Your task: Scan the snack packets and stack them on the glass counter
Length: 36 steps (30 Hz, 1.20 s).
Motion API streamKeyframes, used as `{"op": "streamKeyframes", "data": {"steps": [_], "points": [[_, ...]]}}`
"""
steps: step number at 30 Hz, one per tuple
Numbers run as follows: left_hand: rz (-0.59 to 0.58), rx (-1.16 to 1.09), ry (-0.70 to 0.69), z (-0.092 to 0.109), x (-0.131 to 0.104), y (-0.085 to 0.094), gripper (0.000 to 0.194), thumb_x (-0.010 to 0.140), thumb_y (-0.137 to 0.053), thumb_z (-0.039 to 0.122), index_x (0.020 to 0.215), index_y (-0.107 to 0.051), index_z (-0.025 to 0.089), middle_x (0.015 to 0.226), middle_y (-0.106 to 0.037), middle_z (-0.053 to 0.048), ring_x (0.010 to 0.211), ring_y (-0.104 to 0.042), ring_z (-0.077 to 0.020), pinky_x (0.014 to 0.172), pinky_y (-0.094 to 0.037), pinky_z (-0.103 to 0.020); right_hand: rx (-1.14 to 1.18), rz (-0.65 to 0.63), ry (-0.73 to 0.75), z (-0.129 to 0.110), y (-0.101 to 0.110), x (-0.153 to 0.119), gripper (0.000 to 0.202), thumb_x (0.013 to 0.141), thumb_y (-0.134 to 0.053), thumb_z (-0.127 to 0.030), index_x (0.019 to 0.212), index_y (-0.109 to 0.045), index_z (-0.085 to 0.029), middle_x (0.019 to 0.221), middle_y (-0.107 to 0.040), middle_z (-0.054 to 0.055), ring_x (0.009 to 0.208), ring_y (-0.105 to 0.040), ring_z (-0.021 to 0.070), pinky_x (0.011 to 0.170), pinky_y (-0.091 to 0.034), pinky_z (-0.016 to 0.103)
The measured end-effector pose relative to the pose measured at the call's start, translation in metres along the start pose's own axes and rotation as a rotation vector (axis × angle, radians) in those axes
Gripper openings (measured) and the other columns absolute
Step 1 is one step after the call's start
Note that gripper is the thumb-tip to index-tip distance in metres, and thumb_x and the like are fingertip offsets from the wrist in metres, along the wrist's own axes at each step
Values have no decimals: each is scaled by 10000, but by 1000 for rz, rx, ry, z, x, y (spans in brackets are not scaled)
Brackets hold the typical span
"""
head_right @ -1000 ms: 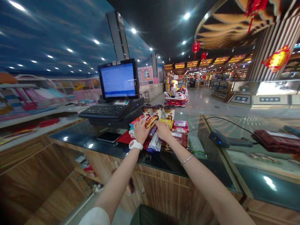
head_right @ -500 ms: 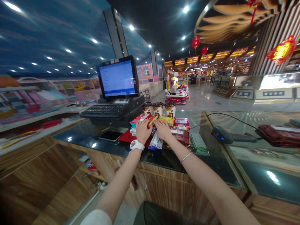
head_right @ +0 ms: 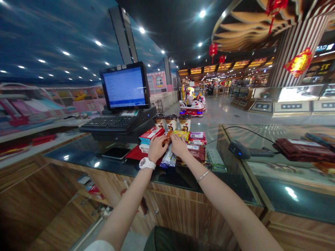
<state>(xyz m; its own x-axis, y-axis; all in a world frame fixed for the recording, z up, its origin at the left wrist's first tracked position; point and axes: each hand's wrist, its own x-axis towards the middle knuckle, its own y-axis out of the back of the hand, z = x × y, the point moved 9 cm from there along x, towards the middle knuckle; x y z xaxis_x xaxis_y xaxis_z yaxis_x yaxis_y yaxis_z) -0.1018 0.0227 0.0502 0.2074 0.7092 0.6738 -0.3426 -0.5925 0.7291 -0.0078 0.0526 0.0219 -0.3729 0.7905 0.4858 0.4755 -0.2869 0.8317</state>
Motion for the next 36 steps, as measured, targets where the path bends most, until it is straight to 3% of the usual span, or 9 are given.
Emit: {"op": "streamKeyframes", "data": {"steps": [7,14,21,29,36], "points": [[-16,13,15,3,1,2,298,860,-523,176,1109,-671,242,1186,-713,-37,1154,-623,-209,1179,-292,-443,-31,-36,26,0,-5,-2,635,827,-408,-68,1454,-426,-163,1539,-419,88,1444,-334,270,1198,-159,546],[-23,48,14,-1,1,-1,437,876,-506,198,1309,-561,180,1344,-626,-77,1282,-536,-216,1203,-264,-420,-31,-19,23,0,-5,-2,630,830,-401,-78,1457,-426,-137,1551,-397,94,1441,-337,274,1198,-170,544],[-33,104,-1,7,1,7,432,910,-482,254,1332,-559,205,1455,-531,-55,1380,-436,-238,1211,-232,-484,-49,-27,48,1,13,-6,662,828,-413,-101,1489,-371,-98,1576,-344,102,1454,-309,290,1205,-147,548],[-23,164,-34,48,1,19,484,908,-483,284,1384,-521,203,1510,-460,-65,1408,-397,-285,1217,-204,-522,-134,17,99,19,59,-36,644,865,-474,-222,1492,-373,-115,1569,-357,118,1456,-310,286,1200,-191,530],[-43,117,-133,117,-3,7,530,897,-515,301,1420,-471,222,1541,-416,-65,1437,-349,-292,1222,-185,-542,-256,66,110,48,103,-82,634,876,-503,-303,1484,-404,-155,1571,-354,105,1443,-328,320,1199,-171,550]]}}
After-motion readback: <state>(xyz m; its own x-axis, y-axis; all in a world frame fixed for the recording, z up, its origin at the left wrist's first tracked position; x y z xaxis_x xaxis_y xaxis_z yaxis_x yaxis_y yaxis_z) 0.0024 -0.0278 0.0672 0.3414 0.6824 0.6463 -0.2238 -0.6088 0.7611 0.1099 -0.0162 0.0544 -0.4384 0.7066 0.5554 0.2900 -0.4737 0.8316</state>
